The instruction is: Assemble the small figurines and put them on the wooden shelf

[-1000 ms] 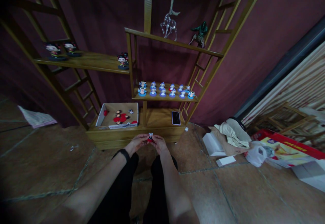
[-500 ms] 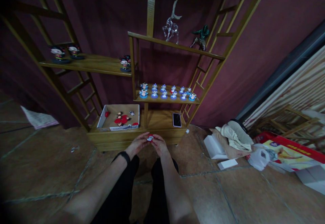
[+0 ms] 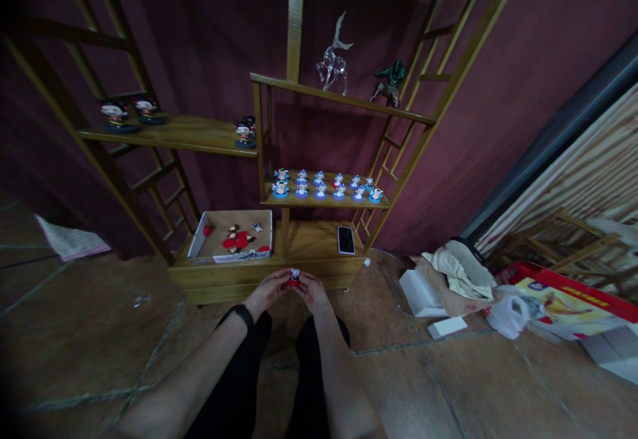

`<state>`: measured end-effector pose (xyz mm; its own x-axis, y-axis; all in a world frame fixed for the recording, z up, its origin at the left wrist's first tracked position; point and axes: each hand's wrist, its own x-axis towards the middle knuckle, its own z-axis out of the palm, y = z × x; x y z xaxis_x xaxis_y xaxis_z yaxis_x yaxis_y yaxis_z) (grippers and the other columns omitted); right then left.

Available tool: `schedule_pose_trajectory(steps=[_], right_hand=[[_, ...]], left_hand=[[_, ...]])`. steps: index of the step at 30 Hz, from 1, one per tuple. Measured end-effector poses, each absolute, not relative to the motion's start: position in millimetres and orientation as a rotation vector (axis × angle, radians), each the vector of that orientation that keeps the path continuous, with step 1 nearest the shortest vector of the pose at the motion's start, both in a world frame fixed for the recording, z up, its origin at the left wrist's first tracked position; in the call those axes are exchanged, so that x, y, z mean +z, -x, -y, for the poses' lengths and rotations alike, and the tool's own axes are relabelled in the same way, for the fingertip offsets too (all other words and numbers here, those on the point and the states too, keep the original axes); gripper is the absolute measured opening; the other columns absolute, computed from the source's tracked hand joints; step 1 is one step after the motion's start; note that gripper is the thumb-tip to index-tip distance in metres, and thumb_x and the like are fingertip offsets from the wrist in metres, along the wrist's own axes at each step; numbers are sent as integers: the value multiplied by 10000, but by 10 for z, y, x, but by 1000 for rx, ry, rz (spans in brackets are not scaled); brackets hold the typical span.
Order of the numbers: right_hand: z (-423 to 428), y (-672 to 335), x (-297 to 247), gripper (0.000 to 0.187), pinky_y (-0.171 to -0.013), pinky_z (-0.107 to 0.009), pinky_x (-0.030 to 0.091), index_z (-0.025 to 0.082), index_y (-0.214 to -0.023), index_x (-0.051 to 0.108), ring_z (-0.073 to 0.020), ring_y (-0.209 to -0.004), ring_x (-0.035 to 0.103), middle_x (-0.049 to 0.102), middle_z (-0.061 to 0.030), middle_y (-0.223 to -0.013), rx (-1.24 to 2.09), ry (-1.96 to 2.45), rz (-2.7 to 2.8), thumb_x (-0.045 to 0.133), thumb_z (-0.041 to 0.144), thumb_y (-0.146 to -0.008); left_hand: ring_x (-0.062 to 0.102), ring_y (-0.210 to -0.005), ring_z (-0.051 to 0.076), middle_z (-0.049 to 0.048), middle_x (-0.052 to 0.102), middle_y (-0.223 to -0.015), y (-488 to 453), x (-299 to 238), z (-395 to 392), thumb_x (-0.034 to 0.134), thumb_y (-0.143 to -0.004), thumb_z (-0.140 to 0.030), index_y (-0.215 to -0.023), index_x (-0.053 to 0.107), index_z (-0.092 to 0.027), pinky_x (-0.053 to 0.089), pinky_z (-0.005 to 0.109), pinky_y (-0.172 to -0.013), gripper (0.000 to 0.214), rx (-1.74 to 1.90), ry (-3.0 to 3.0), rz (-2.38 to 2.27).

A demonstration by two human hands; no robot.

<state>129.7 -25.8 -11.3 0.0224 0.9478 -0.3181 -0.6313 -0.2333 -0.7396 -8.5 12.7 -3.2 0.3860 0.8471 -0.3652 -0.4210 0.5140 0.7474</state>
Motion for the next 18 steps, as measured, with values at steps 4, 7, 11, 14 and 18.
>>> schedule_pose_trajectory(steps=[4,7,11,14,18], right_hand=[[254,-1291,-100,178,-832,-294,475,139,-804,653,-154,-850,639,700,-55,-848,1560,933,464,667,134,-626],[261,-1284,-85,226,-836,-297,473,138,-815,662,-163,-876,634,701,-54,-869,1545,935,473,665,98,-592],[272,-1268,-88,268,-848,-310,460,146,-815,664,-180,-900,629,702,-58,-886,1519,934,492,707,122,-551],[273,-1257,-117,270,-847,-307,448,152,-792,659,-183,-899,630,701,-60,-878,1527,935,531,740,173,-534],[281,-1246,-146,296,-819,-303,448,160,-764,643,-180,-875,633,698,-52,-854,1509,975,522,771,211,-502]], left_hand=[[622,-662,118,71,681,-778,79,-25,-131,660,-679,-80,-843,670,-125,469,220,-645,170,858,-598,-811],[622,-697,127,72,679,-801,61,-28,-133,682,-646,-85,-855,667,-124,465,232,-680,213,855,-655,-785],[605,-713,135,51,676,-803,23,-21,-117,736,-530,-86,-855,664,-125,446,236,-698,335,899,-869,-770],[591,-699,145,33,669,-751,15,-10,-94,741,-493,-118,-823,664,-123,437,252,-709,339,918,-1051,-805],[595,-731,175,38,667,-736,39,-20,-71,731,-493,-174,-783,661,-124,439,274,-723,303,926,-1171,-894]])
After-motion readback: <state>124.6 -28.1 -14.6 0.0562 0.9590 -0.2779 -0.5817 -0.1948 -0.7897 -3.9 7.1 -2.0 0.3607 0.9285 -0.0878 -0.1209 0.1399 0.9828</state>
